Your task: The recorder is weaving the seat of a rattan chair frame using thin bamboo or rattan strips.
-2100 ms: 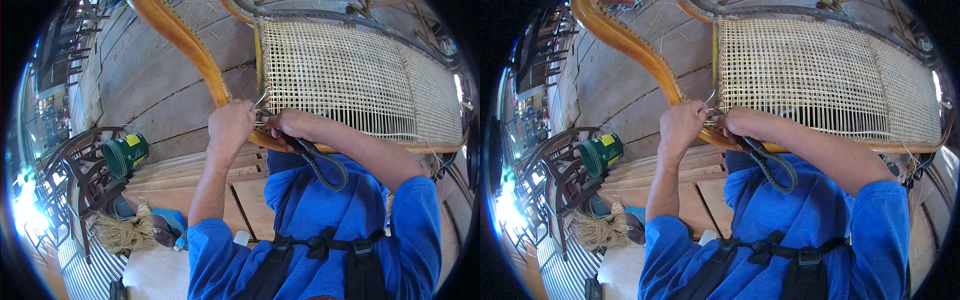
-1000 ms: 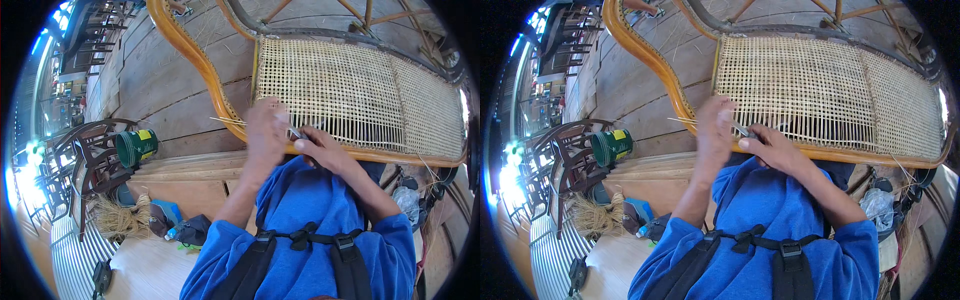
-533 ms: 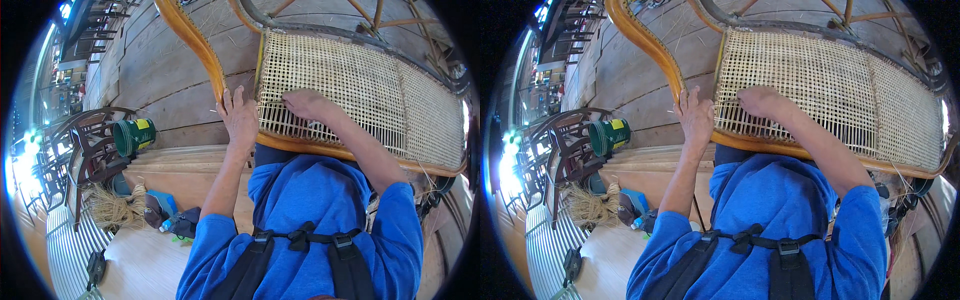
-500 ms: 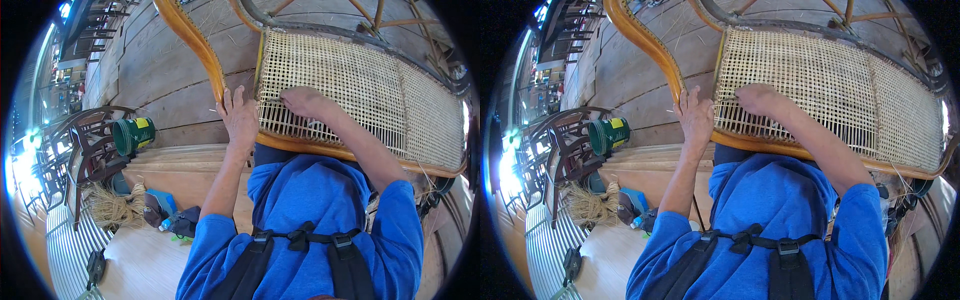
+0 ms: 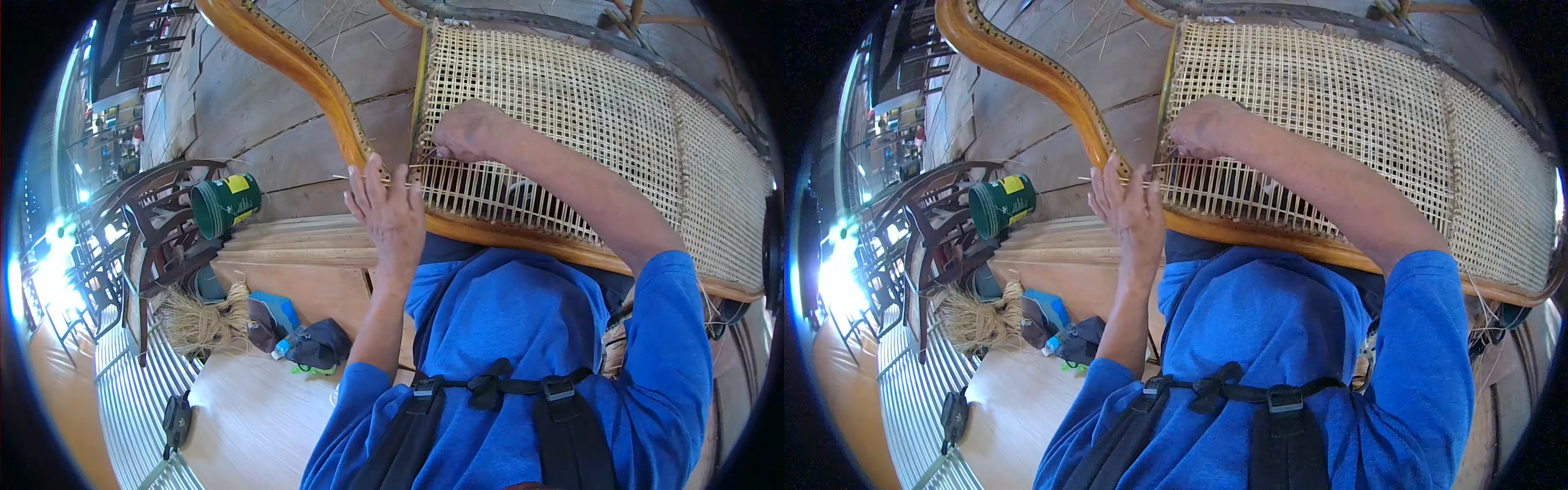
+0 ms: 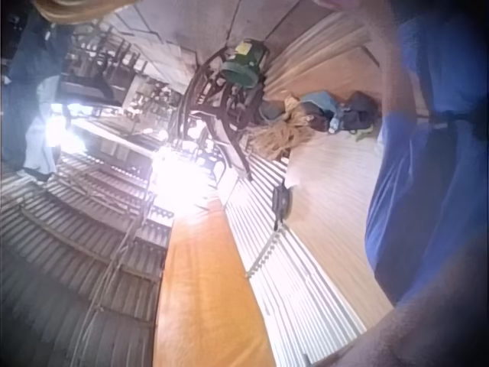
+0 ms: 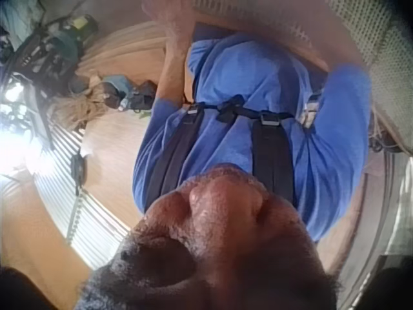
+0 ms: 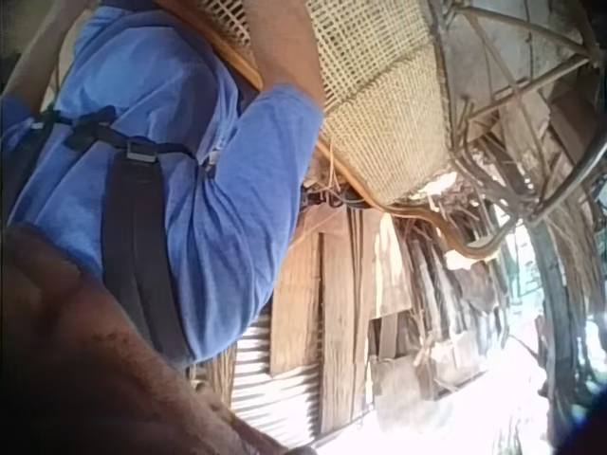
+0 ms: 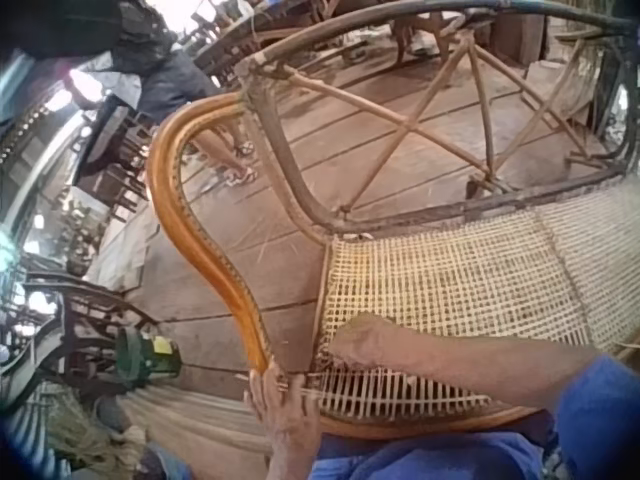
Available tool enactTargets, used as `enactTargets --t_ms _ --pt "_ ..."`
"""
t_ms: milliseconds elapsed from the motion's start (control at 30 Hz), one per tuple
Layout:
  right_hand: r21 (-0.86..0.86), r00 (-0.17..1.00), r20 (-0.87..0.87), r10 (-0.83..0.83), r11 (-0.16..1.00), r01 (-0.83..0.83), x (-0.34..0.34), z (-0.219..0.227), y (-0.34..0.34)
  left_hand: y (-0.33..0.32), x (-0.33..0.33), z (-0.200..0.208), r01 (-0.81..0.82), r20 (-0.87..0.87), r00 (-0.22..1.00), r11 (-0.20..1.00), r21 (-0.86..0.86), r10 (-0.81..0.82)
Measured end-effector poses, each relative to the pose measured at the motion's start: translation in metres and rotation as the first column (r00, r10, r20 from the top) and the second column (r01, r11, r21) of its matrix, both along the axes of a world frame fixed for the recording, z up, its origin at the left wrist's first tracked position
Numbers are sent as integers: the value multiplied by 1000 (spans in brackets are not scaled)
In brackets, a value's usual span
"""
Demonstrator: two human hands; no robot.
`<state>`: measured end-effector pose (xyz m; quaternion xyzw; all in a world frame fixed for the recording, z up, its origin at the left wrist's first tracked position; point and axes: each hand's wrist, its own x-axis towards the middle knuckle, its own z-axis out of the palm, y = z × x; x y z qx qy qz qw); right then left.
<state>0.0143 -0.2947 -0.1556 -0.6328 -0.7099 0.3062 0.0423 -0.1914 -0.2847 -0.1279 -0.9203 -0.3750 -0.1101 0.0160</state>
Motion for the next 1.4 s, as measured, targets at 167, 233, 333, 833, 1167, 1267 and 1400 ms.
enactTargets --t_ms 167,233,333,833,1167,1267,1400 --pt "87 998 -37 51 995 -48 1 -6 7 -16 -8 -5 -11 -227 974 996 -83 -8" --pt "116 997 -65 51 992 -43 3 -9 6 -15 -8 -7 -17 -252 968 996 -89 -6" --pt "150 995 -83 48 988 -36 5 -15 7 -15 -8 -9 -17 -272 962 995 -101 -11" --pt "292 984 -102 148 950 -113 13 -21 2 -8 -9 -22 -18 -118 993 979 -205 -7" --pt "254 982 -137 126 963 -89 15 -19 0 -6 -3 -22 -2 -77 997 978 -209 -14" --pt "263 985 -117 130 960 -96 15 -16 -1 -5 3 -18 -38 -93 996 972 -232 17" --pt "266 985 -126 120 960 -83 15 -17 -3 -5 5 -15 -64 -126 991 967 -248 34"
